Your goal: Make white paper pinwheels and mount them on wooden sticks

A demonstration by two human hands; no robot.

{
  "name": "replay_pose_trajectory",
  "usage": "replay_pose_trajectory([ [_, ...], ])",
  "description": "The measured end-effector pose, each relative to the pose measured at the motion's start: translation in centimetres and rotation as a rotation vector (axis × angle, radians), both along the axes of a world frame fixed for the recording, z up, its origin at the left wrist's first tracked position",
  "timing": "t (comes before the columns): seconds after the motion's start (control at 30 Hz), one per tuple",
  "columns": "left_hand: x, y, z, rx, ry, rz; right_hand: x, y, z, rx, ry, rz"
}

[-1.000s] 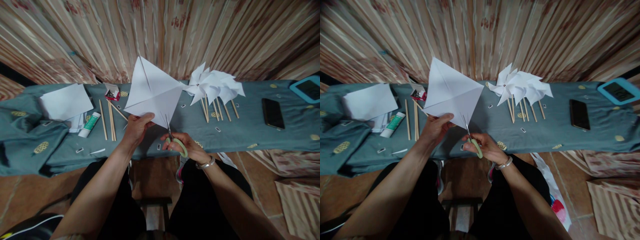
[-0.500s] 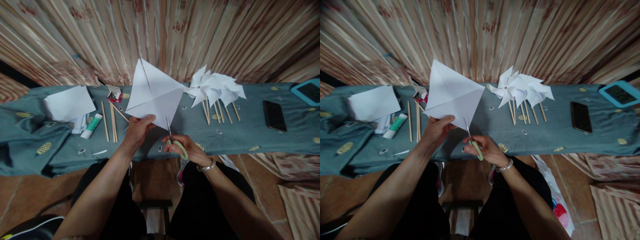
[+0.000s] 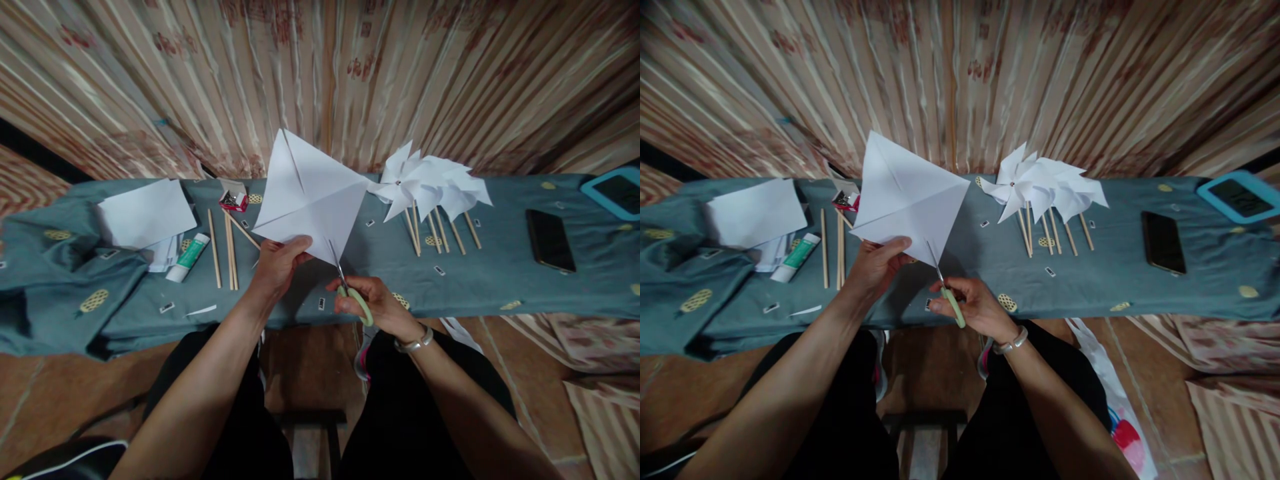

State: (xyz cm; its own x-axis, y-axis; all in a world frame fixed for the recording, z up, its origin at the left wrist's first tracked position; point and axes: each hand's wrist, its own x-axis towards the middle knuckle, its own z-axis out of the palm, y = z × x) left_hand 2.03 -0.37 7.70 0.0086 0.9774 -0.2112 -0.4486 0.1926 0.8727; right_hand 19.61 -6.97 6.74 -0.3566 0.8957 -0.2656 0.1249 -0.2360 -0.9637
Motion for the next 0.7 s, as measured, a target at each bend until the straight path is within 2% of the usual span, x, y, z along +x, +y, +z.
replay_pose_trajectory([
  [0.17,-0.07,0.02,0.12,-0.014,0.013,0.002,-0.02,0.02,-0.05,0.006,-0.007,-0.009],
  [0.7,-0.04,-0.07,0.47,0.011,0.019,0.012,-0.52,0.03,-0.01,-0.109,0.069,-0.068],
])
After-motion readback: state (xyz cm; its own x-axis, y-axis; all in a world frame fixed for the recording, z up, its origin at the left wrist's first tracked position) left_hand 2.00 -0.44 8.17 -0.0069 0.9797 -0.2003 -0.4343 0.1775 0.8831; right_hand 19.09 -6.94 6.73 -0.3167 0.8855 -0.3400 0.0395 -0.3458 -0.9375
